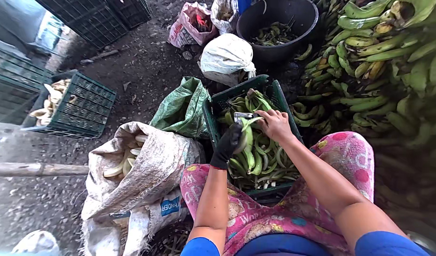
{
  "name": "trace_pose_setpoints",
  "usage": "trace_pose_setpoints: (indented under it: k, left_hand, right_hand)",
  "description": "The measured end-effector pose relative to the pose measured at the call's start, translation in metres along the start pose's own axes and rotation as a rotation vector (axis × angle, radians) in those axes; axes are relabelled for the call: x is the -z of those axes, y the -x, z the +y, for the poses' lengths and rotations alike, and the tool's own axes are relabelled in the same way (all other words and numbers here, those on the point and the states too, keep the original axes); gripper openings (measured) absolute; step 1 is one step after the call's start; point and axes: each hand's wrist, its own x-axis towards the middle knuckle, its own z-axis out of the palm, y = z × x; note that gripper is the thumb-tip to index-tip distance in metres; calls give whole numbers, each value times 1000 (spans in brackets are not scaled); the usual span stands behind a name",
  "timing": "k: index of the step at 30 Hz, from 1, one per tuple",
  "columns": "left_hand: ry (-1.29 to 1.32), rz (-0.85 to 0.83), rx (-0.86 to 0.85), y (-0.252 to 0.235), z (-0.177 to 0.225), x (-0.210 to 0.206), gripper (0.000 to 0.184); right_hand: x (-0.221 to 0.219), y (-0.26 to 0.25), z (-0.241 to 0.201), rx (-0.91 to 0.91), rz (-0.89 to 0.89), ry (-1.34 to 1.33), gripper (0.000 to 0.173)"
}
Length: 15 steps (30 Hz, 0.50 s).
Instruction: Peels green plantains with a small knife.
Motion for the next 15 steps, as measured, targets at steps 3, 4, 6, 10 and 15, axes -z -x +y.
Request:
trace_pose_setpoints:
  k: [3,4,6,10,15]
  left_hand:
    - [-121,-162,37,-1,10,-9,42]
    - [-164,-135,51,-1,7,-8,45]
    - [-173,12,70,-1,-2,-3,46]
    - [452,253,57,6,-10,2,36]
    - [883,275,-35,-7,-29,11,23]
  right_hand:
    - [16,-9,9,-210,-237,-43,55]
    - [16,-10,12,-245,-270,-68,56]
    - [13,-4,11,-256,-273,-141,56]
    - [-8,24,-16,70,-51,-188,46]
    - [-30,39,-32,476,170,-60,43]
